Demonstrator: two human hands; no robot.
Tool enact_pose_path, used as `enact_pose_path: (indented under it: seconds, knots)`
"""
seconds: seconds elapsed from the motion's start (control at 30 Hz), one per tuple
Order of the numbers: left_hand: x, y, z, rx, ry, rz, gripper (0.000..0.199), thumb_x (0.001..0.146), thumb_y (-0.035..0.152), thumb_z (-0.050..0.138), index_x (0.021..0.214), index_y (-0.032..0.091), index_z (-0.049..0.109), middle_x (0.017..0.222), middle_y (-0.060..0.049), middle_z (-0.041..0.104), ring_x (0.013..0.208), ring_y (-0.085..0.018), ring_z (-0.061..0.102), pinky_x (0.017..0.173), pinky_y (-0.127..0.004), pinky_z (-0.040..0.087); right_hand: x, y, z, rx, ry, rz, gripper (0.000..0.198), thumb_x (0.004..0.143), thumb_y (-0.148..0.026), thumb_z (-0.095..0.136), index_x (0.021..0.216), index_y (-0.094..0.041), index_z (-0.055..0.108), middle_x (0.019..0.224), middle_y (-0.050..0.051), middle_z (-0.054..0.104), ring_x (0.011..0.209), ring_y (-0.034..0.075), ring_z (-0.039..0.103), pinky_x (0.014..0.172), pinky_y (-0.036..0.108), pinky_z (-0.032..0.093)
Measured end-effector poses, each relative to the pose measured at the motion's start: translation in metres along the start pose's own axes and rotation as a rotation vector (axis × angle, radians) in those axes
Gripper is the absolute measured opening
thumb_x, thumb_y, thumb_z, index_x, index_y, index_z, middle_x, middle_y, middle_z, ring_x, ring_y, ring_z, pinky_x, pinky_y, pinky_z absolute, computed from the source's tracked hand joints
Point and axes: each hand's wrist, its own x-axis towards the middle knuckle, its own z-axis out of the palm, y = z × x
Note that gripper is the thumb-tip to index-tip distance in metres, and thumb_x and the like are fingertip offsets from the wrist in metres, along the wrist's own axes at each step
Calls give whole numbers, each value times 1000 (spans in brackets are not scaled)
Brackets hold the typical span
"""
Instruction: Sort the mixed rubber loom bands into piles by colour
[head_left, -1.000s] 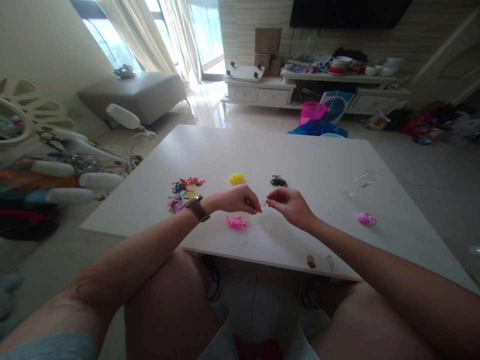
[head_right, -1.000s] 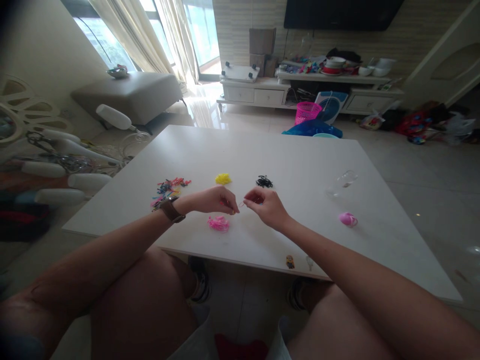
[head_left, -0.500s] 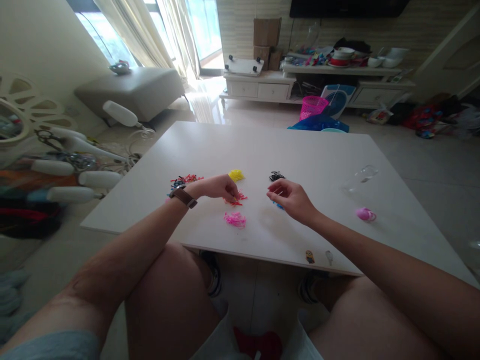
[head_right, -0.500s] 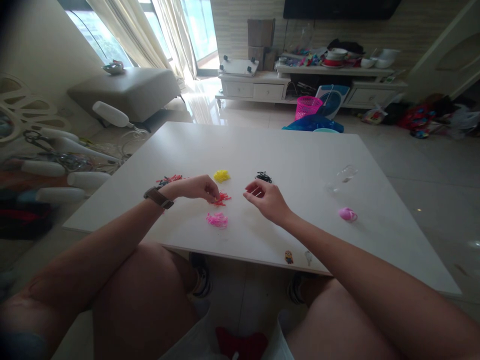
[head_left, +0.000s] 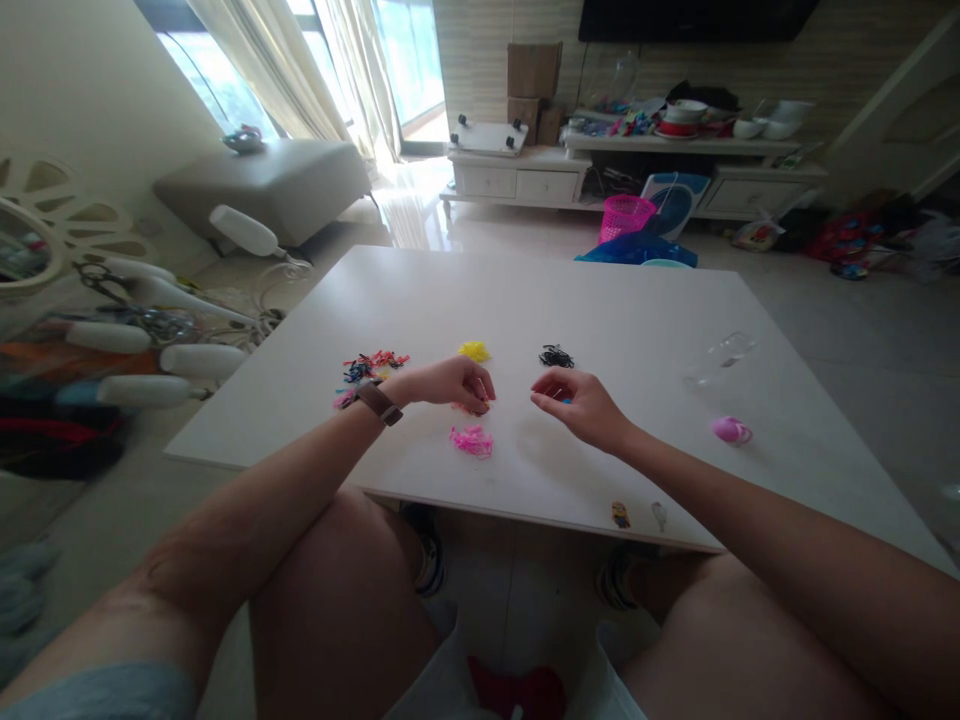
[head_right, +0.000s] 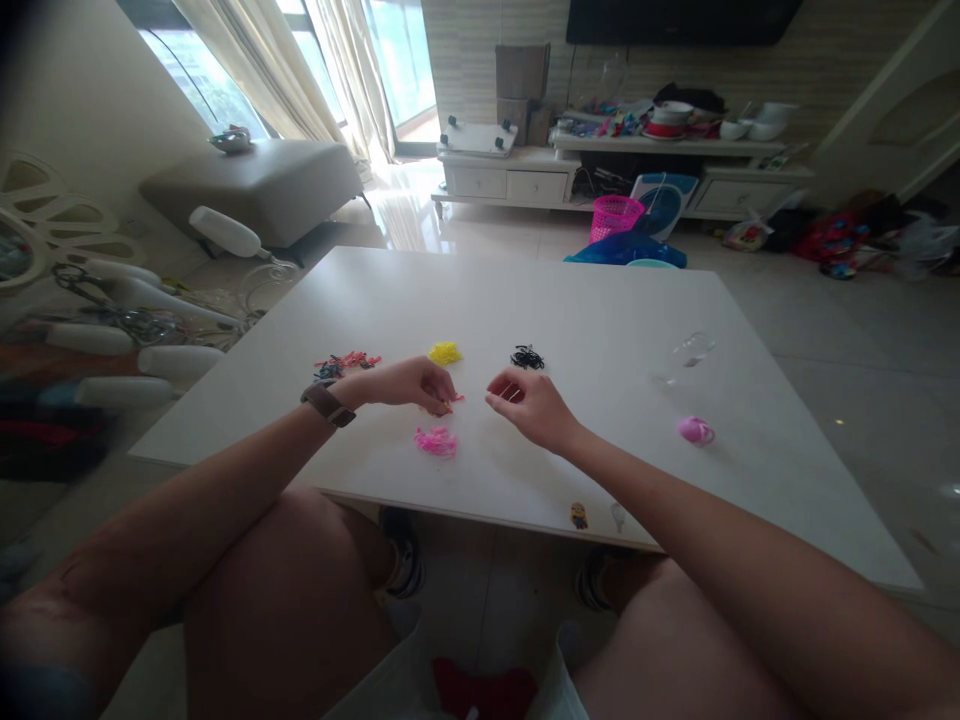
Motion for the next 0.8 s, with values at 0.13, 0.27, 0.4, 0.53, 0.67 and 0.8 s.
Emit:
enact_pose_path:
  seconds: [0.13,0.27,0.4,0.53,0.67,0.8]
  knots:
    - [7,13,18,-38,-23,112,35,67,30,88,95,15,74,79,-7,77,74,-18,73,65,-24,55,-3,-2,2,-13,-67,-46,17,86,-36,68,86,-19,72,80,3,73,72,16,66,67,29,54]
    - [13,22,32,-98,-41,150,35,68,30,88,93,15,70,79,-7,76,73,-17,72,63,-23,54,-5,-3,4,21,-131,-82,21,85,-39,71,91,-20,74,84,4,73,73,16,67,68,29,55]
    - [15,30,39,-173,-37,165,36,69,29,87,95,15,66,78,-6,76,73,-15,71,65,-23,53,-6,-6,3,-9,-143,-170,12,85,-32,70,88,-21,76,85,3,72,72,15,66,69,29,54]
    - [16,29,38,-144,-49,181,33,70,30,87,92,14,68,80,-8,76,76,-16,71,67,-24,53,-5,-9,1,-30,-93,-166,11,87,-25,67,84,-22,77,80,2,72,70,15,65,68,28,53]
    - [16,22,33,-103,-8,180,27,73,30,85,89,13,72,80,-8,76,76,-16,71,67,-24,54,-4,-9,1,-1,-45,-112,12,87,-28,68,81,-21,75,80,3,72,72,16,66,68,29,53]
    - [16,20,30,-111,14,183,24,74,31,83,88,13,75,80,-8,76,75,-16,71,69,-25,56,-3,-8,2,26,32,-84,12,85,-28,68,79,-20,74,84,4,71,78,17,66,70,29,54]
